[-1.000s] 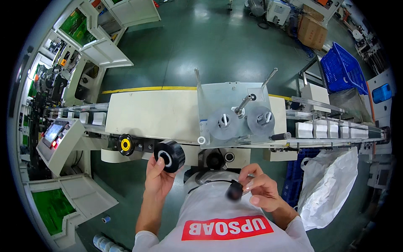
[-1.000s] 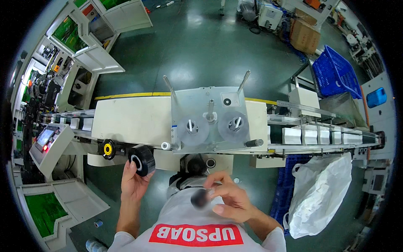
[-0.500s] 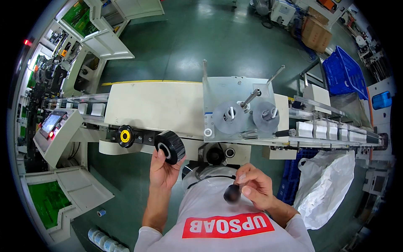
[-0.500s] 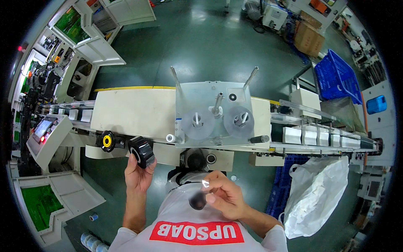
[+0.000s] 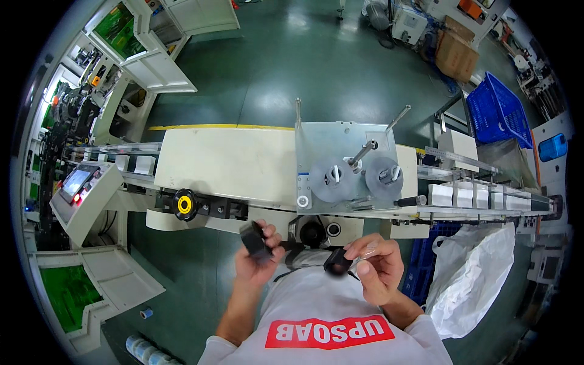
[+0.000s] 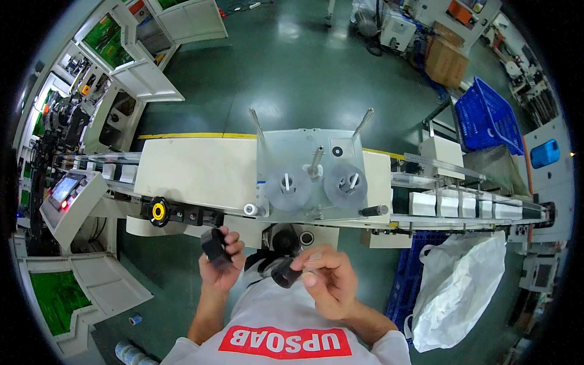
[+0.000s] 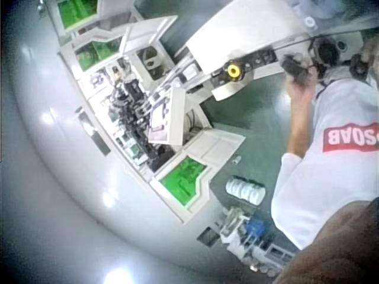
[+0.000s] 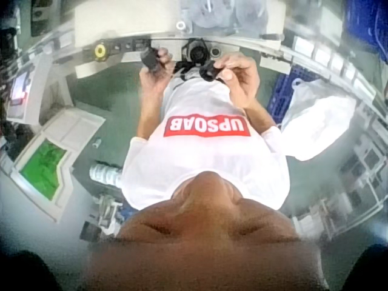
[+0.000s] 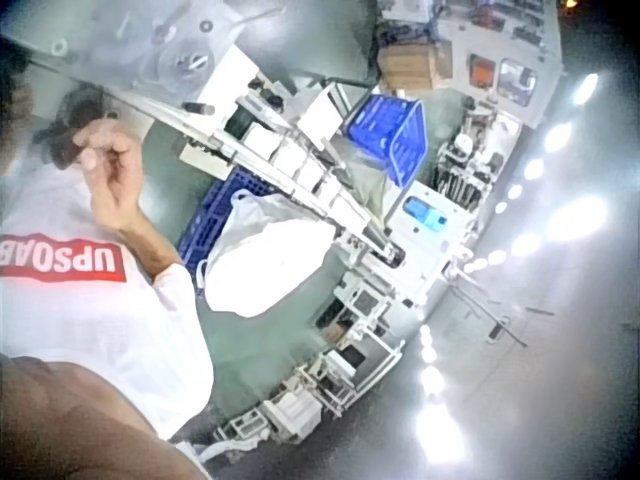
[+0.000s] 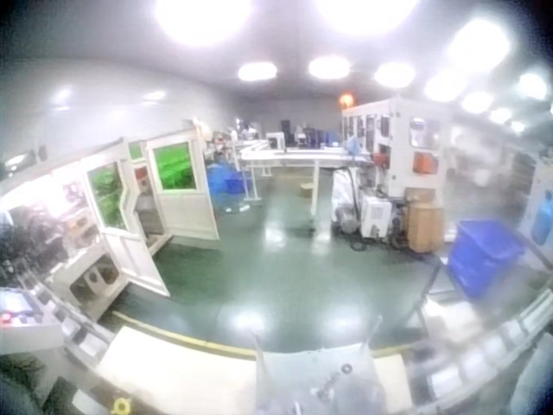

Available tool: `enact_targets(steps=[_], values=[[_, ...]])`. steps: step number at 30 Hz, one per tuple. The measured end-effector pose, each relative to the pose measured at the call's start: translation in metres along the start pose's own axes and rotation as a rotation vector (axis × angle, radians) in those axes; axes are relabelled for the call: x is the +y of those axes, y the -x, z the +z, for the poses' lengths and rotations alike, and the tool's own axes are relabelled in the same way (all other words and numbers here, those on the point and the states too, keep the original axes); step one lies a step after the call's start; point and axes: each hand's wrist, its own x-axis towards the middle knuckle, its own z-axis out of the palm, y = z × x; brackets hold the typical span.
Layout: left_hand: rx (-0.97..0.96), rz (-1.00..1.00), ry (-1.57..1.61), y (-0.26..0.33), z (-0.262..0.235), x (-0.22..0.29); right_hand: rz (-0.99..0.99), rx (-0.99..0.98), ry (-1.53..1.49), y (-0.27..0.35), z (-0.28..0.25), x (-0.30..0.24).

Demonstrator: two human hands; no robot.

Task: The person removes a black tape roll from a plastic bag, places it on a machine, and then loads additional tape rolls onto the machine's spindles. They adjust the tape and secure it in place, ensuring the rolls are properly positioned for operation.

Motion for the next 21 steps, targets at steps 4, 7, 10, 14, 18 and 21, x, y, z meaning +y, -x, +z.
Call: enact_targets(steps=[4, 7, 10, 14, 18, 21], values=[[-0.111, -0.130, -0.314, 0.003, 0.016, -0.018, 0.008, -0.029, -0.063, -0.004, 0.004, 0.001], [-0.217, -0.246, -0.501, 0.002, 0.042, -0.020, -0.021, -0.047, -0.002, -0.010, 0.003, 0.002], [-0.363, -0.171, -0.704, 0.000, 0.051, -0.026, -0.035, -0.029, -0.031, -0.012, 0.001, 0.004], [-0.411, -0.130, -1.021, -0.004, 0.067, -0.027, -0.021, 0.020, 0.052, -0.016, 0.002, 0.004], [-0.175, 0.044, -1.029, -0.009, 0.066, -0.049, -0.084, -0.039, 0.167, -0.022, -0.003, 0.011], [-0.209, 0.004, -1.138, -0.012, 0.065, -0.044, -0.091, -0.041, 0.177, -0.022, -0.007, 0.012]])
